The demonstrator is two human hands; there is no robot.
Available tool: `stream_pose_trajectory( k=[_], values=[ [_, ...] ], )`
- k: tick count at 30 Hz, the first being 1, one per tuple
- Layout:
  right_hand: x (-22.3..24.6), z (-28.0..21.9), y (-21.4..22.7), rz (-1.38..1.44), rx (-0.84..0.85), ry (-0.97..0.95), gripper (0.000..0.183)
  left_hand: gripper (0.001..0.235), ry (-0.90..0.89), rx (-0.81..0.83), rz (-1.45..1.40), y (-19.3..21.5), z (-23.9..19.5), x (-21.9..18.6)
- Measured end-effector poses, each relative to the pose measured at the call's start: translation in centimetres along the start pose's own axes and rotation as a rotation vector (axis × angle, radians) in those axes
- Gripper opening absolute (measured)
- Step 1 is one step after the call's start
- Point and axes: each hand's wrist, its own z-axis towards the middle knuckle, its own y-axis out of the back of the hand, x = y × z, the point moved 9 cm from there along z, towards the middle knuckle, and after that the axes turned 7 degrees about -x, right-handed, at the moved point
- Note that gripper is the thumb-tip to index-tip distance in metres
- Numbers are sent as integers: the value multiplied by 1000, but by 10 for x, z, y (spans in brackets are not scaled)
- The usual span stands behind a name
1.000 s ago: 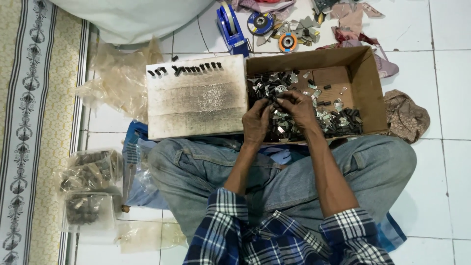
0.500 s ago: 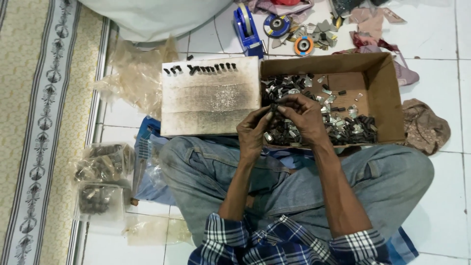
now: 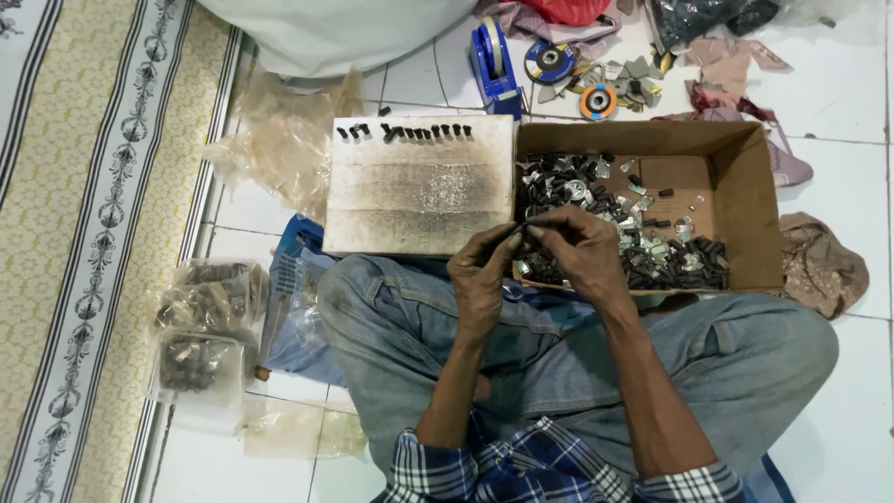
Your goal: Organizing small metal components by picking them from a box and arranging them in rows on a board.
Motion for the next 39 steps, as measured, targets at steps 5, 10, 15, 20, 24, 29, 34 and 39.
stream_pose_trajectory(
  k=[5,10,15,20,24,29,34,39],
  values=[
    [9,-6,-8,40,-2,13,7,17,-32,2,-9,7,-4,-4],
    [7,-7,-8,36,82,50,8,15,-6,-3,34,10,-8,-13],
    [0,-8,-6,47,159,72,10,13,10,35,81,9,-8,-20],
    [-14,-12,-11,109,242,67,15,13,-16,94,212,9,-7,-23],
    [-21,-12,-20,58,186,16,12,17,58,39,257,18,-4,-9],
    [-39,-13,-37,44,75,-31,16,24,169,-110,148,53,1,52],
    [-53,-18,-54,-180,21,10,16,27,221,-186,148,71,2,94],
    [-55,7,-67,-336,-87,167,16,37,113,-218,360,53,26,48]
  ],
)
